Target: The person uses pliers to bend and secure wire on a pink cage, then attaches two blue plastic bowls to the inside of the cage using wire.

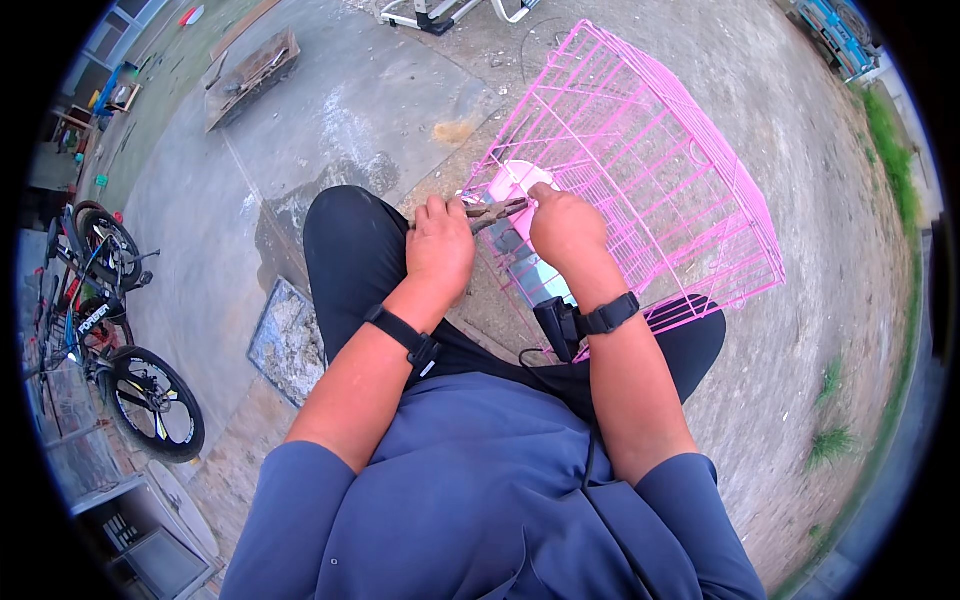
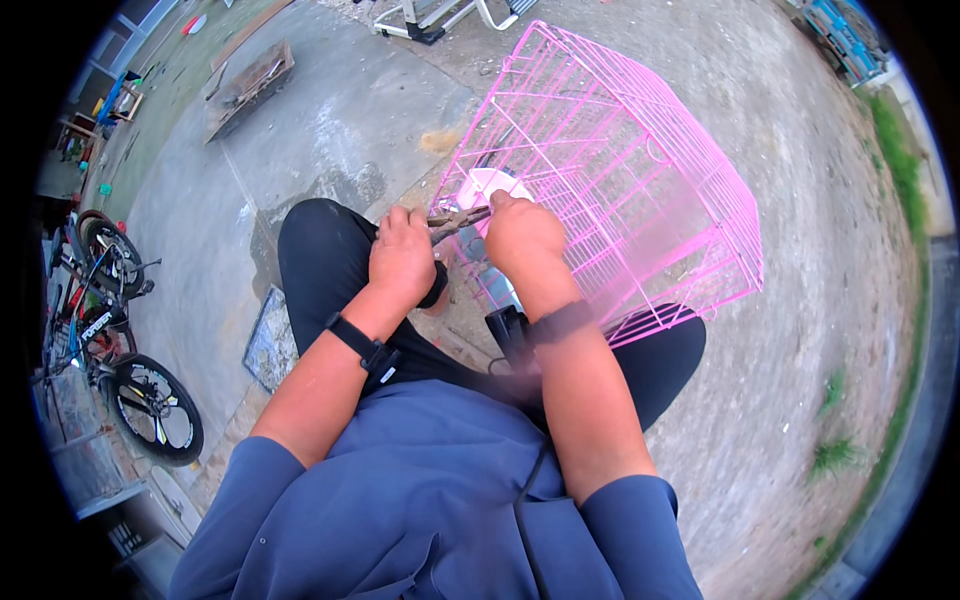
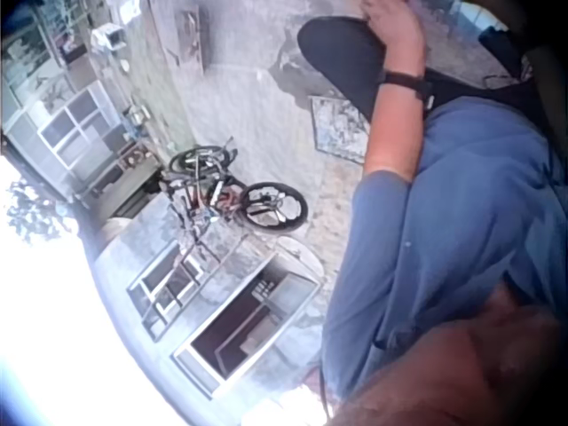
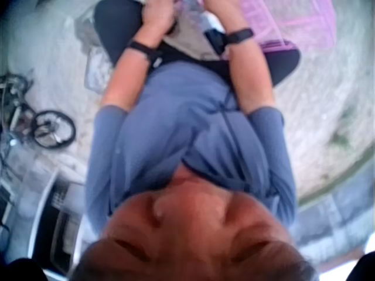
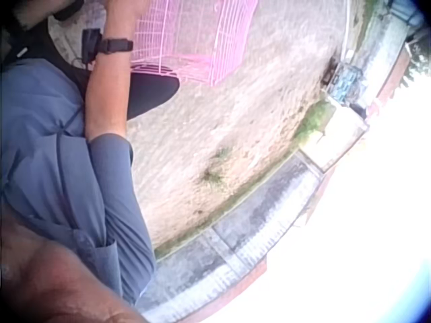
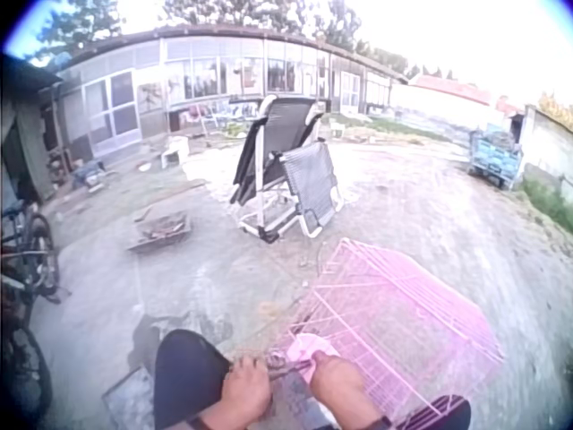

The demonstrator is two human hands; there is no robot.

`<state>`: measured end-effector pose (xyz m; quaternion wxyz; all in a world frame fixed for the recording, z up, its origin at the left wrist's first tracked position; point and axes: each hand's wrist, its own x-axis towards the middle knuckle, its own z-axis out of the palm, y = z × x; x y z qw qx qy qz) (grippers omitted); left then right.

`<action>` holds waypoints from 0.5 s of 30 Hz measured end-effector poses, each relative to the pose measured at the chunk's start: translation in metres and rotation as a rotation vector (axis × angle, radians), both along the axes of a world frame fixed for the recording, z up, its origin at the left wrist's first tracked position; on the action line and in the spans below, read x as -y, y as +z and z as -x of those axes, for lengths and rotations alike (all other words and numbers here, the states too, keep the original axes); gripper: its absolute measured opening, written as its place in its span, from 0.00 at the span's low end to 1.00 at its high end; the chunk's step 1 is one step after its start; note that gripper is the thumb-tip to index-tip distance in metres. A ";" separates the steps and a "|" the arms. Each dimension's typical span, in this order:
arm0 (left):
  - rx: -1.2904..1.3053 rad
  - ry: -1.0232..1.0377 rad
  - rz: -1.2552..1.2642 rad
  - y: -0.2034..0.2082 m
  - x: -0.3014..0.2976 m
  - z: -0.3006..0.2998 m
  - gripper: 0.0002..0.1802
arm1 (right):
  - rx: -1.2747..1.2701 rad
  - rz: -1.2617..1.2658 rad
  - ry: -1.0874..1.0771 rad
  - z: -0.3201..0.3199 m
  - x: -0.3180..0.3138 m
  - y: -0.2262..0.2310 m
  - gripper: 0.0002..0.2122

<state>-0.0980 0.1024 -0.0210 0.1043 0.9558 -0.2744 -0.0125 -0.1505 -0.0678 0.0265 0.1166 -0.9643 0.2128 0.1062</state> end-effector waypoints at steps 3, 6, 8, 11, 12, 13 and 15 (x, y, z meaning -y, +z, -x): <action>-0.263 -0.054 0.028 0.004 -0.009 0.000 0.17 | 0.002 0.006 0.002 0.001 0.000 0.001 0.19; -0.504 -0.111 0.034 0.015 -0.012 -0.004 0.15 | -0.009 0.005 0.000 0.001 0.000 0.001 0.19; -0.627 -0.141 0.085 0.015 -0.014 -0.008 0.15 | -0.018 0.010 0.003 0.001 0.000 0.000 0.18; -0.846 -0.149 0.234 0.017 -0.016 -0.013 0.14 | -0.013 0.022 0.003 0.002 0.000 -0.001 0.17; -0.955 -0.127 0.288 0.024 -0.014 -0.012 0.13 | -0.003 0.023 -0.003 0.003 0.001 -0.003 0.17; -1.065 -0.104 0.343 0.028 -0.013 -0.012 0.12 | 0.008 0.024 -0.009 0.004 0.001 -0.005 0.17; -1.146 -0.071 0.326 0.025 -0.014 -0.016 0.11 | 0.008 0.015 -0.010 0.003 -0.001 -0.001 0.17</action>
